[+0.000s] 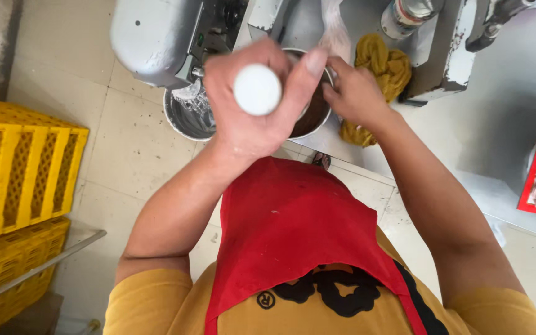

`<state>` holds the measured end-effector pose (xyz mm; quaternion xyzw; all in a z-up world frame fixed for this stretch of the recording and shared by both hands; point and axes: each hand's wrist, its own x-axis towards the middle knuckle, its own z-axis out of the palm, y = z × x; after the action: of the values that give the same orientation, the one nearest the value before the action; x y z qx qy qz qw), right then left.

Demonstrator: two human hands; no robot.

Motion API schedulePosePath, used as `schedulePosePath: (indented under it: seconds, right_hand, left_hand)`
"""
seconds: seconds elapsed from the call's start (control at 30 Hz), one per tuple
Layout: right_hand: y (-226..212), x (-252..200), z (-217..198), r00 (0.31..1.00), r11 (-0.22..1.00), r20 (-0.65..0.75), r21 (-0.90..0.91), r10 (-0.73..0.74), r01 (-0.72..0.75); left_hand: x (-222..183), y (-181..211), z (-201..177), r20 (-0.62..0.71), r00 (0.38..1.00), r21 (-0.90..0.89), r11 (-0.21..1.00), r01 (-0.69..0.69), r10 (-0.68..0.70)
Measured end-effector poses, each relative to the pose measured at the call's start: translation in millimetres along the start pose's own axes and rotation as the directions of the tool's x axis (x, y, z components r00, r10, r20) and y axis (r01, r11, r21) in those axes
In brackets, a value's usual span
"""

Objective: The person mixes a dark liquid in a metal container using a glass bottle as a stirrer, periodically shaking the bottle and tapping it against the rim.

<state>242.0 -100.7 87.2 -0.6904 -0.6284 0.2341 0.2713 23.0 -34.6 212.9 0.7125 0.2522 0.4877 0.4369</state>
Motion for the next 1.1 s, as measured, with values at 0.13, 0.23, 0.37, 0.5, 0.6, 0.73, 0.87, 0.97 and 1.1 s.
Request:
schedulePosePath:
  seconds: [0.13, 0.23, 0.37, 0.5, 0.6, 0.73, 0.87, 0.97, 1.1]
  right_hand:
    - [-15, -37, 22, 0.987, 1.0, -0.159, 0.031, 0.007, -0.002]
    - [-24, -49, 25, 0.952, 0.906, 0.031, 0.301, 0.303, -0.298]
    - [-49, -81, 32, 0.896, 0.796, 0.171, 0.413, 0.41, -0.443]
    - [-49, -79, 15, 0.9, 0.81, 0.173, 0.392, 0.4, -0.436]
    - [-33, -54, -1, 0.886, 0.84, 0.167, 0.281, 0.433, -0.464]
    - [-29, -13, -1, 0.948, 0.896, 0.173, 0.316, 0.269, -0.312]
    - [-11, -10, 7, 0.957, 0.865, 0.156, 0.412, 0.243, -0.287]
    - [-26, -66, 31, 0.834, 0.574, 0.311, 0.614, 0.455, -0.542]
    - [-18, -82, 21, 0.846, 0.631, 0.292, 0.567, 0.447, -0.529]
  left_hand:
    - [-3, -8, 8, -0.022, 0.999, 0.053, 0.998, 0.036, -0.035]
    - [-15, -11, -2, -0.003, 1.0, 0.129, 0.991, 0.019, -0.019]
    - [-28, -6, -2, 0.028, 0.994, 0.149, 0.983, -0.11, 0.107]
    - [-16, -5, -2, -0.018, 0.999, 0.043, 0.998, 0.045, -0.044]
    - [-17, -10, -7, 0.018, 1.0, 0.084, 0.996, -0.017, 0.015]
    - [-11, -4, 1, -0.015, 1.0, 0.049, 0.999, 0.009, -0.009]
    - [-10, -11, -5, -0.01, 0.999, 0.077, 0.996, 0.037, -0.036]
    - [-22, -7, -7, 0.023, 0.996, 0.034, 0.996, -0.088, 0.087]
    - [-8, -13, 2, -0.024, 1.0, -0.048, 0.999, -0.005, 0.004]
